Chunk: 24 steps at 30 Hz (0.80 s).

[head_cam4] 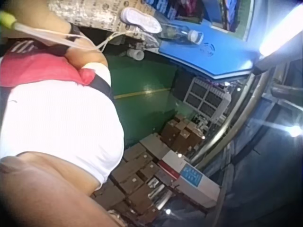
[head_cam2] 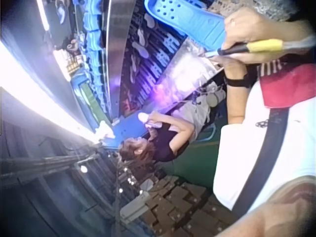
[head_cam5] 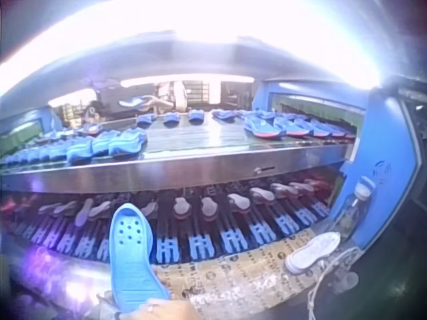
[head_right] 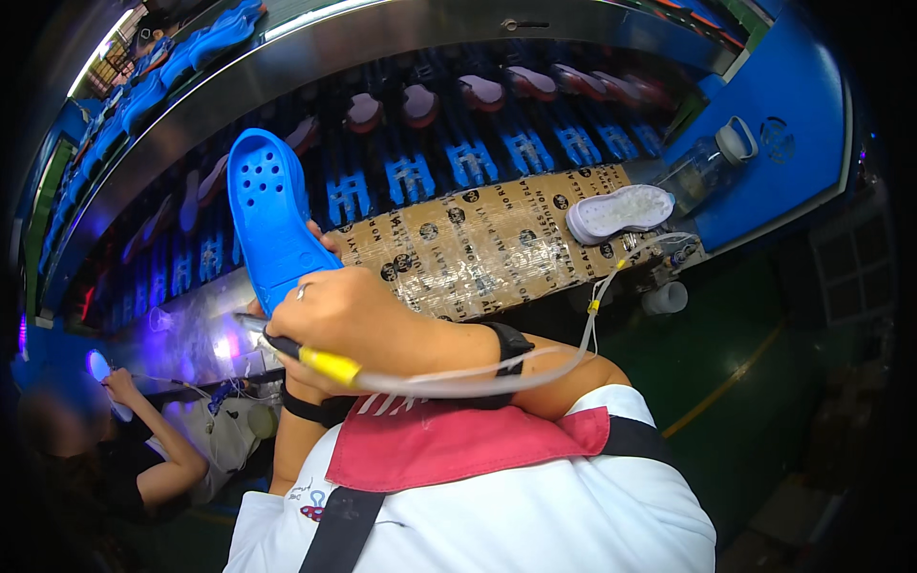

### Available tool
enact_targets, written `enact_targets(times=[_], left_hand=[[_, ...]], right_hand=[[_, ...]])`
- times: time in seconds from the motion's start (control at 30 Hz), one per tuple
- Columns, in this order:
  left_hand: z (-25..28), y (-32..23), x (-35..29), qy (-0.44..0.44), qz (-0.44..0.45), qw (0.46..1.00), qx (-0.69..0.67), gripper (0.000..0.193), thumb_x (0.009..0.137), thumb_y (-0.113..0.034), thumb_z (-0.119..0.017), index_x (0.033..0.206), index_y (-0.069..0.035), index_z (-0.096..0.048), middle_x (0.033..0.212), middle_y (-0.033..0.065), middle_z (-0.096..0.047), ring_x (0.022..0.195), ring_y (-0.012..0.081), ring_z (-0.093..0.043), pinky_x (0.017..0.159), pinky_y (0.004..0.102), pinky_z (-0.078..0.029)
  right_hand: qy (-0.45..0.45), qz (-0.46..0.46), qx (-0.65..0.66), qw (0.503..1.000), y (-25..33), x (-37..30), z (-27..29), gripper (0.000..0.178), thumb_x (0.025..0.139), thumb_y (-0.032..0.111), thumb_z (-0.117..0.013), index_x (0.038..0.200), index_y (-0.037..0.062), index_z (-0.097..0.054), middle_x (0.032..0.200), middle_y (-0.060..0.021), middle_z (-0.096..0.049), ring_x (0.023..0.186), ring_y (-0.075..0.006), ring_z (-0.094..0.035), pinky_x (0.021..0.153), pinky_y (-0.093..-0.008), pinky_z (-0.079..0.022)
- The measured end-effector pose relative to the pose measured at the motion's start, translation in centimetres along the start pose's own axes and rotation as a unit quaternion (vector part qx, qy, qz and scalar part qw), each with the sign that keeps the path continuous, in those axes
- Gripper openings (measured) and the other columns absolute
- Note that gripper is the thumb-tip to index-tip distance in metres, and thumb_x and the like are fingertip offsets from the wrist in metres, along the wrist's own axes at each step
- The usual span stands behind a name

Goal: Applying adhesive to shoe soles using a specialized brush tool.

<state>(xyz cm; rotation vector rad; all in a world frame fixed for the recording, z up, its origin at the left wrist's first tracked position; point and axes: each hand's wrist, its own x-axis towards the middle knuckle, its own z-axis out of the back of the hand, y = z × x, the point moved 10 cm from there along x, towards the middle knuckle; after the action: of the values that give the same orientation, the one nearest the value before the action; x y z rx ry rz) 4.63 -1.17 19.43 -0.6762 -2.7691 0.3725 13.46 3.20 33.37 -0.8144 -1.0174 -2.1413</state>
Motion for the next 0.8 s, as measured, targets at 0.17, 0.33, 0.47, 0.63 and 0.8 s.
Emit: enact_targets(times=[0.17,0.33,0.47,0.63,0.8], left_hand=[[-0.9,-1.0,0.4,0.002,-0.004,1.0,-0.005,0.092,0.069,-0.047,-0.067,0.141,-0.004,-0.032,0.136,0.0219,-0.043,0.118,0.0386,-0.048,0.098,0.0479,-0.043],[-1.6,-2.0,0.7,0.085,0.046,0.995,-0.001,0.088,0.071,-0.044,-0.065,0.142,-0.004,-0.03,0.14,0.018,-0.039,0.124,0.034,-0.043,0.094,0.0554,-0.044],[-2.9,-3.7,1.0,0.086,-0.022,0.996,-0.003,0.085,0.074,-0.044,-0.063,0.142,-0.005,-0.03,0.14,0.0179,-0.039,0.123,0.0346,-0.043,0.095,0.0559,-0.043],[-2.9,-5.8,1.3,0.095,-0.061,0.994,0.011,0.086,0.073,-0.043,-0.063,0.142,-0.004,-0.03,0.139,0.0186,-0.039,0.123,0.0357,-0.044,0.093,0.0565,-0.044],[-3.0,-7.9,1.5,0.045,-0.117,0.988,0.091,0.089,0.07,-0.042,-0.064,0.142,-0.003,-0.03,0.139,0.0193,-0.039,0.123,0.0358,-0.045,0.093,0.0569,-0.045]], right_hand=[[-0.094,-0.022,-0.002,0.995,-1.4,-0.6,2.0,0.03,0.063,0.006,-0.076,0.091,0.0049,-0.065,0.069,-0.0073,-0.059,0.061,-0.0249,-0.059,0.054,-0.0329,-0.049],[0.006,0.003,0.067,0.998,-0.2,-0.9,0.3,0.027,0.066,0.007,-0.076,0.092,0.0075,-0.067,0.068,-0.0073,-0.059,0.061,-0.0243,-0.059,0.055,-0.0318,-0.049],[0.002,-0.068,0.133,0.989,-1.9,-1.7,0.4,0.026,0.072,0.014,-0.075,0.096,0.0079,-0.067,0.071,-0.0088,-0.061,0.064,-0.0258,-0.06,0.058,-0.0335,-0.048],[0.061,-0.054,0.183,0.98,-1.6,-2.0,0.1,0.032,0.073,0.017,-0.078,0.103,0.0076,-0.069,0.069,-0.0098,-0.063,0.059,-0.024,-0.058,0.054,-0.0309,-0.046],[0.049,-0.105,0.191,0.975,-3.3,-3.6,-0.6,0.034,0.073,0.013,-0.078,0.105,0.0067,-0.068,0.072,-0.0104,-0.065,0.06,-0.0224,-0.059,0.055,-0.0305,-0.044]])
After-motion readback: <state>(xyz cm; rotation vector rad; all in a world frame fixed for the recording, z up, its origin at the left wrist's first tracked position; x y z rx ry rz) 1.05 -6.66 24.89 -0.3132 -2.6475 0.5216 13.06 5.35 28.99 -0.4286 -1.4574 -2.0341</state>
